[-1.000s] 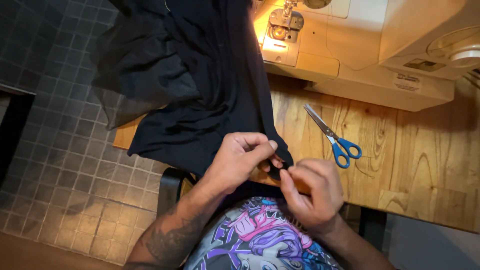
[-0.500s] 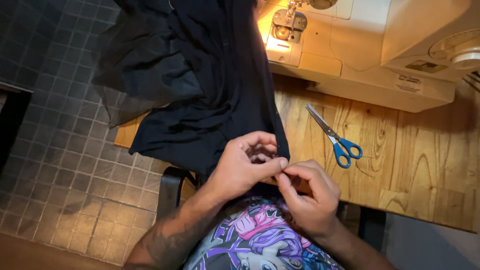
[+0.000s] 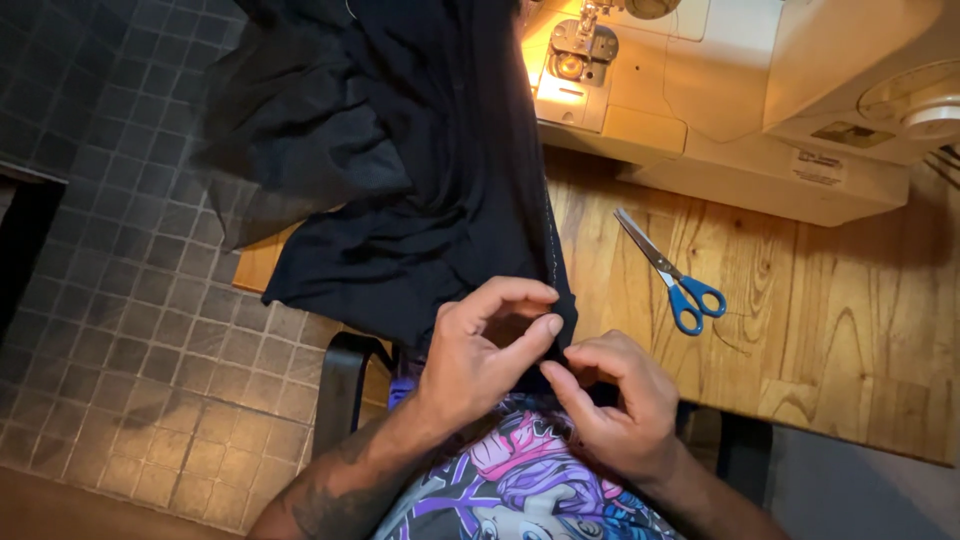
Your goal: Sewing black fabric using a Singer sewing machine and scissors
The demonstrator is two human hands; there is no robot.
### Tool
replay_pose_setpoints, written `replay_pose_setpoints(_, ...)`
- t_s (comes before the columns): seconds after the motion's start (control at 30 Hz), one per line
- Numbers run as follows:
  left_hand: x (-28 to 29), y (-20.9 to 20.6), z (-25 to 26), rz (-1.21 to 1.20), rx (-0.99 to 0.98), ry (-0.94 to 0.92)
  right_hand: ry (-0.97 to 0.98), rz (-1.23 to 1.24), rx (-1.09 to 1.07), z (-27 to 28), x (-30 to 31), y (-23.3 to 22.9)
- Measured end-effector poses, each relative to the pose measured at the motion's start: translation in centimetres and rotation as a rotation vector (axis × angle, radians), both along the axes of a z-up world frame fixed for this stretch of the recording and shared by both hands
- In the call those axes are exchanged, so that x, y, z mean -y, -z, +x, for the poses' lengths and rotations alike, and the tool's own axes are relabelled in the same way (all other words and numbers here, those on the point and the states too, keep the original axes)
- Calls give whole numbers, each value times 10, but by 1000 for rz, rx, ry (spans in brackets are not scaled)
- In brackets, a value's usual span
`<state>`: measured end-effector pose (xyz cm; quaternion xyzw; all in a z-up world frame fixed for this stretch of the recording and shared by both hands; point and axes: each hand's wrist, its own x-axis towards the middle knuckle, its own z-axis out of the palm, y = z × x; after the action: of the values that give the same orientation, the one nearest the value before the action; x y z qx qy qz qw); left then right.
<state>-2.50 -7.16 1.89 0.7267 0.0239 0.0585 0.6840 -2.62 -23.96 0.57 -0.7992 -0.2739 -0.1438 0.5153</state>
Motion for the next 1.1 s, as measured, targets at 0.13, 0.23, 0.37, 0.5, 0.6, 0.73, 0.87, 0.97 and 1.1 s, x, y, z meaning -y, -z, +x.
replay_pose_setpoints(0.13, -2, 4, -4, 143, 119, -60, -66, -25, 108, 6, 7, -6)
replay_pose_setpoints(0.23, -6, 12, -8, 179, 155, -93, -29, -131, 101, 13, 27, -3)
replay_pose_setpoints(0.37, -13, 15, -15, 245, 292, -182, 374, -537, 179, 35, 73, 1)
replay_pose_setpoints(0.5, -17, 26, -20, 319, 457, -273, 340, -672, 69, 40, 103, 15)
replay_pose_setpoints(0.6, -23, 29, -14, 442, 621, -260, 344, -757, 147, 28, 106, 12)
replay_pose_setpoints(0.73, -37, 33, -11, 507, 738, -112, 271, -768, -8, 20, 113, 5)
replay_pose_setpoints(0.87, -41, 40, -10, 490, 685, 32, 153, -839, -197, 8, 113, -5)
replay_pose_setpoints(0.97, -38, 34, -9, 339, 591, 42, 80, -904, -134, 2, 120, -5)
replay_pose_setpoints(1.1, -30, 28, -10, 71, 409, -36, 120, -1097, -77, -9, 134, 11)
